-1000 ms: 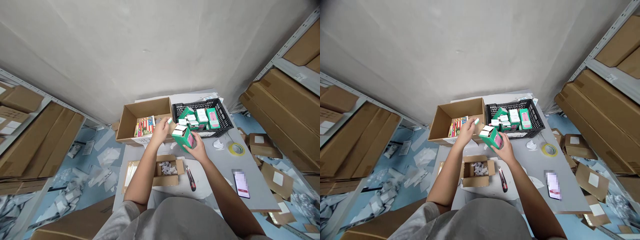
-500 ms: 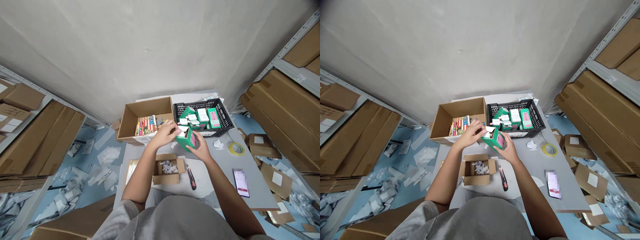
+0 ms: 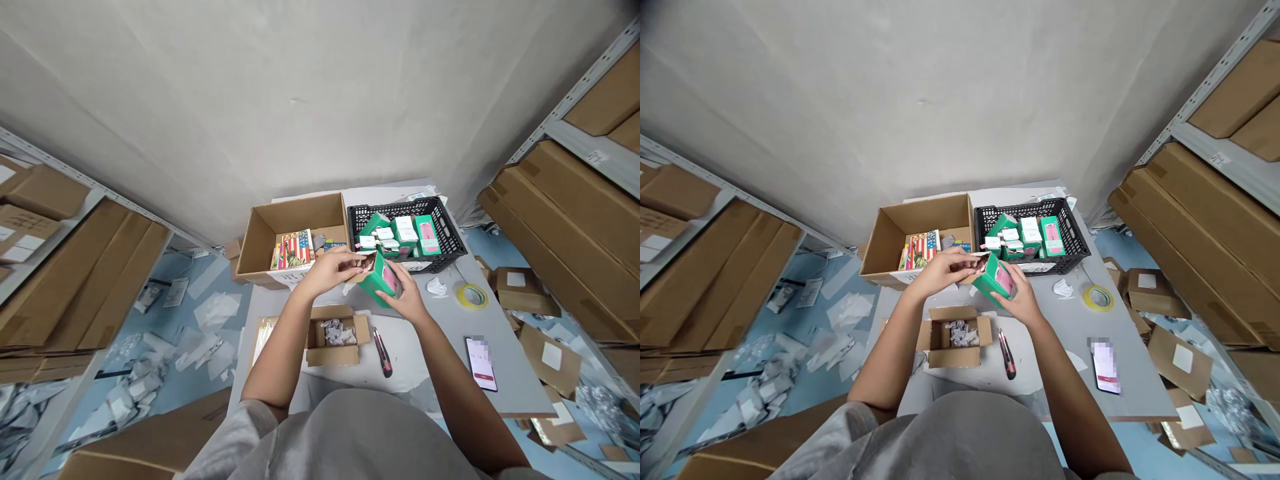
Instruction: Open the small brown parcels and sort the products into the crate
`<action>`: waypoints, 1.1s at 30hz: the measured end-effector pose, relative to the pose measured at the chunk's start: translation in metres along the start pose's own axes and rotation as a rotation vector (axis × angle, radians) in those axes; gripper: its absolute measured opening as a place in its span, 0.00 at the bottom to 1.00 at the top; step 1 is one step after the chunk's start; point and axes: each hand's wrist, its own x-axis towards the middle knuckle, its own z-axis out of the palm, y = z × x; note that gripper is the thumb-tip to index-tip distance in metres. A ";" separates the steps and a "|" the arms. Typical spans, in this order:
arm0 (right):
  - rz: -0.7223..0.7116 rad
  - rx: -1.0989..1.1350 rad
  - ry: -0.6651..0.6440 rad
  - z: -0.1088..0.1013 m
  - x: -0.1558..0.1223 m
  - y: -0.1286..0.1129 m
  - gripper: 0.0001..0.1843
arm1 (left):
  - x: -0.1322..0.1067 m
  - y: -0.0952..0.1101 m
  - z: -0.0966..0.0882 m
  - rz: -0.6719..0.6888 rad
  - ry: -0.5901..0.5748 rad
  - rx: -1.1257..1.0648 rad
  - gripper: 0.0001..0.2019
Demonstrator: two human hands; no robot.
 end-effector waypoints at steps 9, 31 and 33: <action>-0.005 -0.160 -0.170 -0.005 -0.007 -0.016 0.41 | -0.005 -0.001 0.004 -0.169 -0.054 0.118 0.27; 0.044 -0.122 -0.057 0.027 -0.005 -0.034 0.45 | -0.016 -0.025 0.042 -0.141 0.945 -0.677 0.30; 0.053 -0.122 -0.037 0.035 -0.004 -0.037 0.44 | -0.017 -0.030 0.051 -0.207 1.014 -0.750 0.32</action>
